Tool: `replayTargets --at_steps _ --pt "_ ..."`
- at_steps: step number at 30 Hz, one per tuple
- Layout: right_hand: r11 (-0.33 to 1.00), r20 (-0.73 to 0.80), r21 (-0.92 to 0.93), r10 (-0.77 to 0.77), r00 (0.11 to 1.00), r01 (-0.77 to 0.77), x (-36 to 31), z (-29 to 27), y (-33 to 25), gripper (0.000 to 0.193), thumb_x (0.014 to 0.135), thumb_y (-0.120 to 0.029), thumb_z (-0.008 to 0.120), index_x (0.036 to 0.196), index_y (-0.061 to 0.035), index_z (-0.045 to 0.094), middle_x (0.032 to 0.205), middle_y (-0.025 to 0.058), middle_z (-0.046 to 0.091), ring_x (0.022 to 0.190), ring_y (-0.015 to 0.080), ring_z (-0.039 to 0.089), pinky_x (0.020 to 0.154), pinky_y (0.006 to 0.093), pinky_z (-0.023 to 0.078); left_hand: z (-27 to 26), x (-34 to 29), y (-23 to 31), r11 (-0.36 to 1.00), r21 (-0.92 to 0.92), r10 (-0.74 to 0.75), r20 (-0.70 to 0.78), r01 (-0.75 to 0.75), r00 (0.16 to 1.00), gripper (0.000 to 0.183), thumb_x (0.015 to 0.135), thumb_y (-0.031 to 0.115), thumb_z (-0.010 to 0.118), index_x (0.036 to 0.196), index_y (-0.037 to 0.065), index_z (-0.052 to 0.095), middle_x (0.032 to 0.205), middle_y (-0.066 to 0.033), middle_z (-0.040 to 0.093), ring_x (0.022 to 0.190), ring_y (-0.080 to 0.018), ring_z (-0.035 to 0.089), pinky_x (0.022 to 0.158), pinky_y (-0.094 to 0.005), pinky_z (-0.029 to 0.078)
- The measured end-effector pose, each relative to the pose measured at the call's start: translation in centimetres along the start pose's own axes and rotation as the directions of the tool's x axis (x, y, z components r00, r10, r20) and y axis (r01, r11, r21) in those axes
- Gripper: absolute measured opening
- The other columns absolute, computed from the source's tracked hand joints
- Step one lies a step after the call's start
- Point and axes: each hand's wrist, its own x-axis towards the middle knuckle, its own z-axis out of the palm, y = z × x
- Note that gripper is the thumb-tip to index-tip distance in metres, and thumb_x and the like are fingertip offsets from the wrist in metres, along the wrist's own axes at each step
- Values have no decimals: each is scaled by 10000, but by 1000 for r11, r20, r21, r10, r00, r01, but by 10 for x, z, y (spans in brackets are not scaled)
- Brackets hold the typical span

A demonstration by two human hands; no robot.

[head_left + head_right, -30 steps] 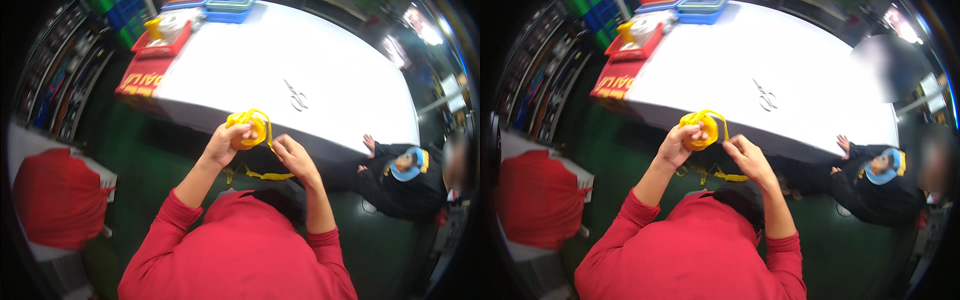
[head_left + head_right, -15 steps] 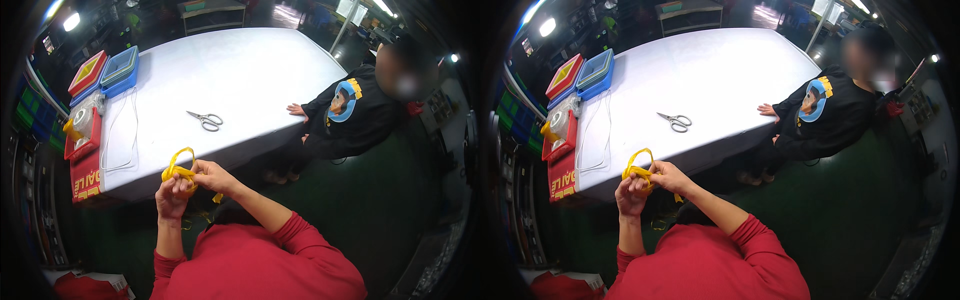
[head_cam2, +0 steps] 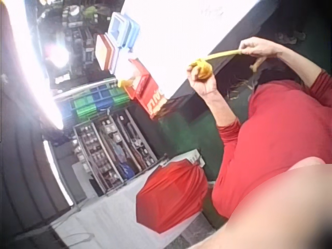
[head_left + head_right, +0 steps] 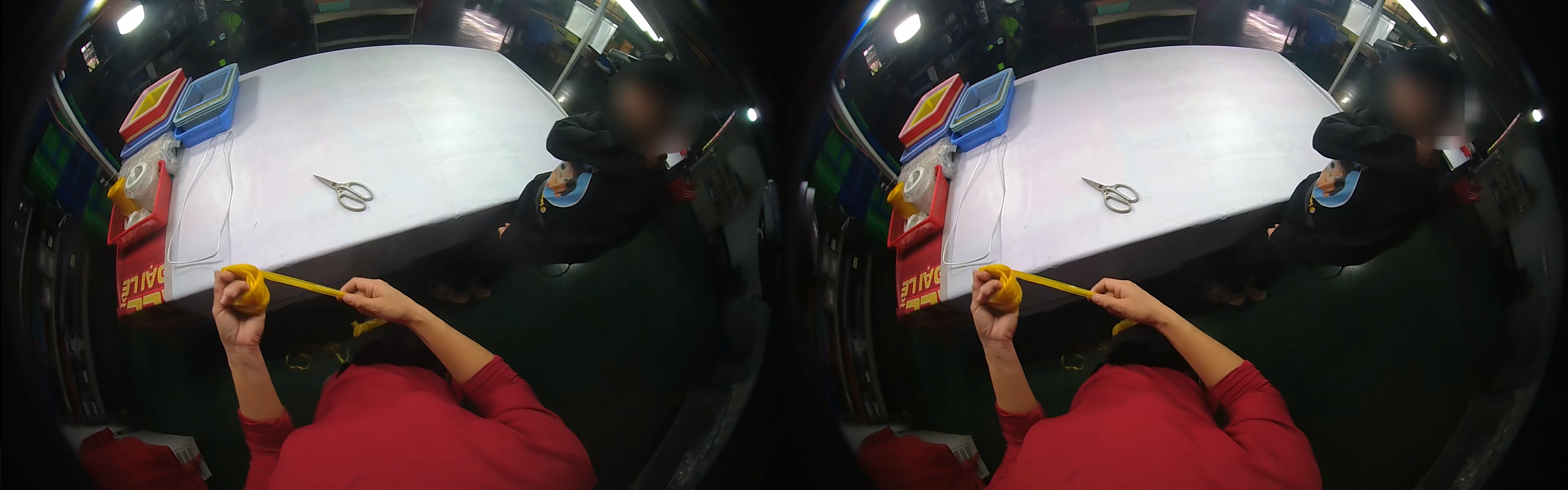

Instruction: The person untangles a yellow ribbon, cuts a length with scissors, and ties it into a neat bow. The finished bow is placed into a red tray on the table.

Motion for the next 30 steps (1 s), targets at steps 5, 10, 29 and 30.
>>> replayTargets --at_steps 5,10,29,30 --pt "548 35 -831 -117 993 94 -19 42 -20 282 894 -349 445 882 -87 551 681 148 585 670 347 572 586 441 444 -13 13 -7 760 512 479 -25 -400 877 234 894 176 528 1056 8 507 774 -4 550 694 -116 526 818 -267 432" --pt "282 241 -908 -257 936 311 -22 58 -88 274 878 -359 475 794 -100 501 593 123 542 572 342 555 513 440 429 -33 4 -50 222 946 124 214 -238 969 352 933 296 422 1064 -25 481 866 -67 553 840 -133 542 801 -266 413" --pt "458 139 -864 -180 974 208 18 48 -104 332 844 -411 515 778 -100 609 714 129 607 700 335 578 628 402 443 2 -18 -32 -119 982 -158 128 -148 979 286 945 196 364 1002 -8 557 885 -70 576 832 -147 548 804 -276 422" --pt "525 157 -821 -171 973 225 18 40 -112 294 799 -360 604 770 -67 605 687 116 604 643 266 580 599 353 441 2 -23 -35 -46 996 -307 61 -79 950 304 939 217 372 1036 -21 536 889 -76 575 840 -146 550 807 -276 422"
